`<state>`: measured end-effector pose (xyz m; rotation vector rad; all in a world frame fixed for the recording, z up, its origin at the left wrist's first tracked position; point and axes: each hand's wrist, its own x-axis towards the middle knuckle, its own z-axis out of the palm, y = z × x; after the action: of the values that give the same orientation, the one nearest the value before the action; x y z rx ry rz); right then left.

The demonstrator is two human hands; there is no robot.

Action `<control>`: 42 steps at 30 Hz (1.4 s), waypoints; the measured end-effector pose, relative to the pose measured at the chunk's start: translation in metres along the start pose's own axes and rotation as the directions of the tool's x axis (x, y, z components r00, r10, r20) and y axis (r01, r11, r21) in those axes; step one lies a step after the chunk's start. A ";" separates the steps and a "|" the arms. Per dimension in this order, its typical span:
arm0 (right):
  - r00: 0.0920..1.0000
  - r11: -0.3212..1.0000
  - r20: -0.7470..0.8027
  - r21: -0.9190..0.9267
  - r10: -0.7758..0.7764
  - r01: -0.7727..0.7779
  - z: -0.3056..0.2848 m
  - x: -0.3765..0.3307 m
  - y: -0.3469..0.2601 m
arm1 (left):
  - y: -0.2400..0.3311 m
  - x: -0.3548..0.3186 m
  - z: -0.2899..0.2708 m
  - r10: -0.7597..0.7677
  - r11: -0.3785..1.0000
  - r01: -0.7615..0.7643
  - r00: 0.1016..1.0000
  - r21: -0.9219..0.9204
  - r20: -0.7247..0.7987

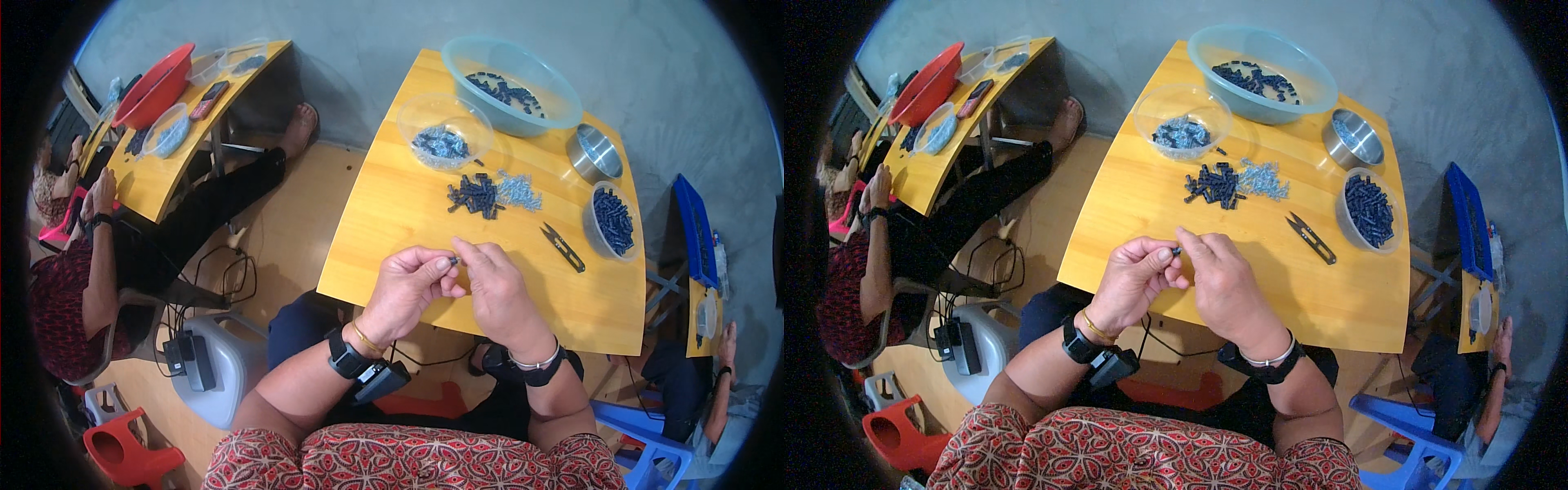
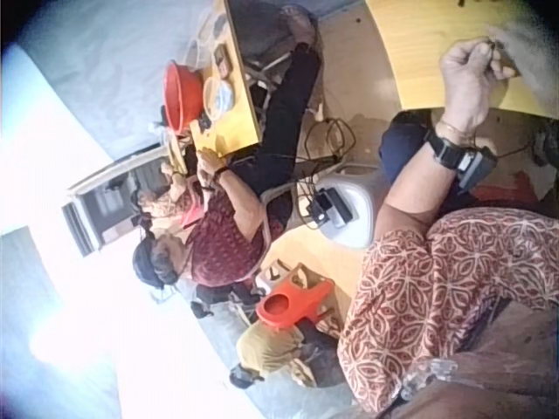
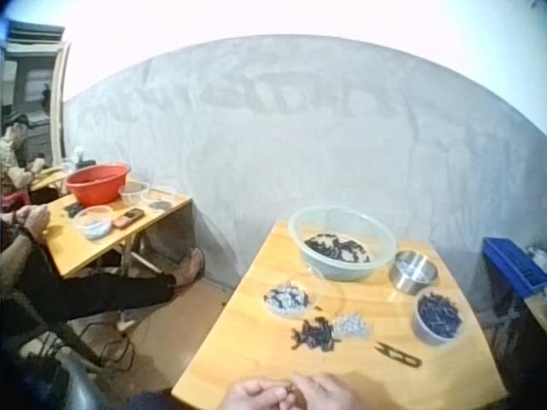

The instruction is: Assembling and sorting small black and blue plastic components by hand and trimming using nippers.

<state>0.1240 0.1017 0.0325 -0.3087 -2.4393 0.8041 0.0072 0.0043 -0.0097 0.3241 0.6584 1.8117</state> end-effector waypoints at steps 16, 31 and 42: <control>0.992 0.966 0.054 -0.240 0.110 -0.094 0.002 -0.008 -0.008 | -0.005 0.000 0.005 0.054 0.994 -0.048 0.997 0.103 -0.058; 0.980 0.944 0.153 -0.322 0.131 -0.076 -0.024 0.044 0.083 | 0.001 -0.002 -0.003 -0.013 1.000 0.013 1.000 -0.002 -0.006; 0.908 0.907 0.091 0.064 0.409 -0.415 -0.029 0.026 0.034 | 0.000 -0.001 -0.007 -0.044 0.999 0.045 0.998 -0.019 0.051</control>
<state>0.1202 0.1524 0.0429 -0.7971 -2.4342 1.1077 0.0038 0.0013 -0.0151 0.3388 0.6074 1.7613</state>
